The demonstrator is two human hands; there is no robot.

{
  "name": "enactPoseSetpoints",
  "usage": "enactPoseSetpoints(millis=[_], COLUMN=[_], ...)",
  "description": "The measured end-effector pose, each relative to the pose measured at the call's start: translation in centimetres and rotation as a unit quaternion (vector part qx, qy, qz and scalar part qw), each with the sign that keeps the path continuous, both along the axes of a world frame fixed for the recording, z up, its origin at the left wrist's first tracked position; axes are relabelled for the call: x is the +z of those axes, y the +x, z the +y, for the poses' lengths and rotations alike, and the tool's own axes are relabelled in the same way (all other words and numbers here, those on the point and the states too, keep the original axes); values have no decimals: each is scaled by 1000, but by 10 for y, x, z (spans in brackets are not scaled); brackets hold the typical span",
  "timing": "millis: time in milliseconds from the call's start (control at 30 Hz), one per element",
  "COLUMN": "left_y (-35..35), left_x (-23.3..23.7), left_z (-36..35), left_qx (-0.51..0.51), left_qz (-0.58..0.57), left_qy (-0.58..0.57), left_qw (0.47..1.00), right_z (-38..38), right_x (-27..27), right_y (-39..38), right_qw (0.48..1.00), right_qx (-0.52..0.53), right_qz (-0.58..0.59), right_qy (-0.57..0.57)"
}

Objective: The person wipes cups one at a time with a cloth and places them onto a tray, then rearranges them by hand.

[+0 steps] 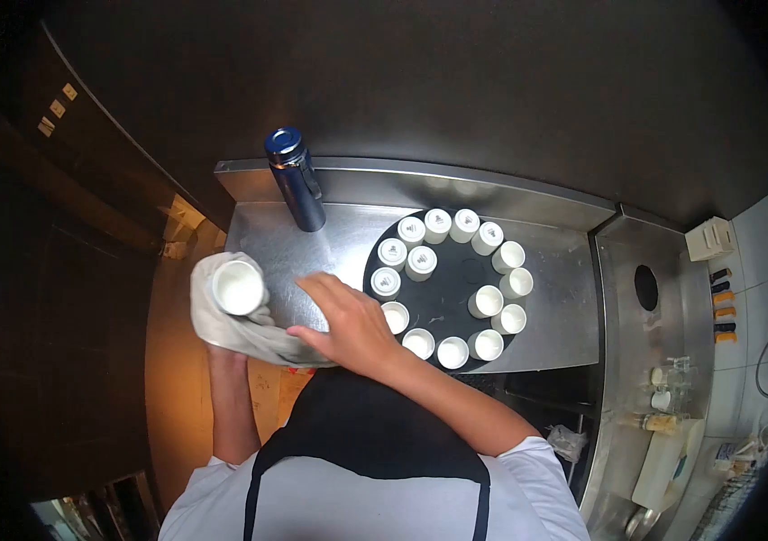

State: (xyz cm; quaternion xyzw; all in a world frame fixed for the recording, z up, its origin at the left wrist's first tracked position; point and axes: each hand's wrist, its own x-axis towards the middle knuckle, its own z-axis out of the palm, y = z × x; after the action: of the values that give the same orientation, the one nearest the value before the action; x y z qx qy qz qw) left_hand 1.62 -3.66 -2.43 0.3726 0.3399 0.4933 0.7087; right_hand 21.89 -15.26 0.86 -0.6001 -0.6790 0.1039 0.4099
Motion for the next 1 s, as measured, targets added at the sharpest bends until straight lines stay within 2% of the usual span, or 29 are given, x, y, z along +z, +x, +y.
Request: enactPoseSetpoints(millis=[33,100,167,200,267,300,333,467,567,633,700,733,833,933,1000], left_y=[6,36,47,54,49,47,50,37,24,16,11,10,4,1,-6], left_x=[-2,-3,-8,0,3,2,-4,9,17,10,1,3,23,23,13], left_z=[-8,-21,-37,-47,-43,-41,-40,-33,-27,-22,-17,-19,-20,-19,-22], left_qx=[-10,-36,-62,-56,-109,-134,-109,-152,-184,-155,-154,-144,-219,-206,-177], left_qz=[-53,-33,58,42,253,354,244,133,47,-3,-32,-124,-217,-208,-200], left_qy=[-85,-13,81,27,141,195,58,61,72,38,32,-37,-55,7,31], left_qw=[995,999,993,997,951,905,962,977,979,987,987,981,950,956,963], right_z=[3,3,2,1,-7,-11,-15,-39,-56,-63,-65,-66,-66,-55,-39], right_x=[14,25,25,20,14,11,8,-8,-48,-78,-100,-107,-114,-103,-93], right_y=[-3,-3,-2,2,11,16,24,79,127,148,157,160,161,164,163], right_qw=[999,999,997,997,998,998,998,971,941,907,896,891,896,890,899], right_qx=[3,41,65,65,38,25,-8,-169,-206,-211,-205,-201,-179,-190,-201], right_qz=[25,-3,-18,-27,-39,-43,-28,-32,-106,-152,-174,-185,-201,-258,-250], right_qy=[41,-7,-28,-25,-33,-37,-61,-165,-246,-332,-353,-363,-354,-323,-298])
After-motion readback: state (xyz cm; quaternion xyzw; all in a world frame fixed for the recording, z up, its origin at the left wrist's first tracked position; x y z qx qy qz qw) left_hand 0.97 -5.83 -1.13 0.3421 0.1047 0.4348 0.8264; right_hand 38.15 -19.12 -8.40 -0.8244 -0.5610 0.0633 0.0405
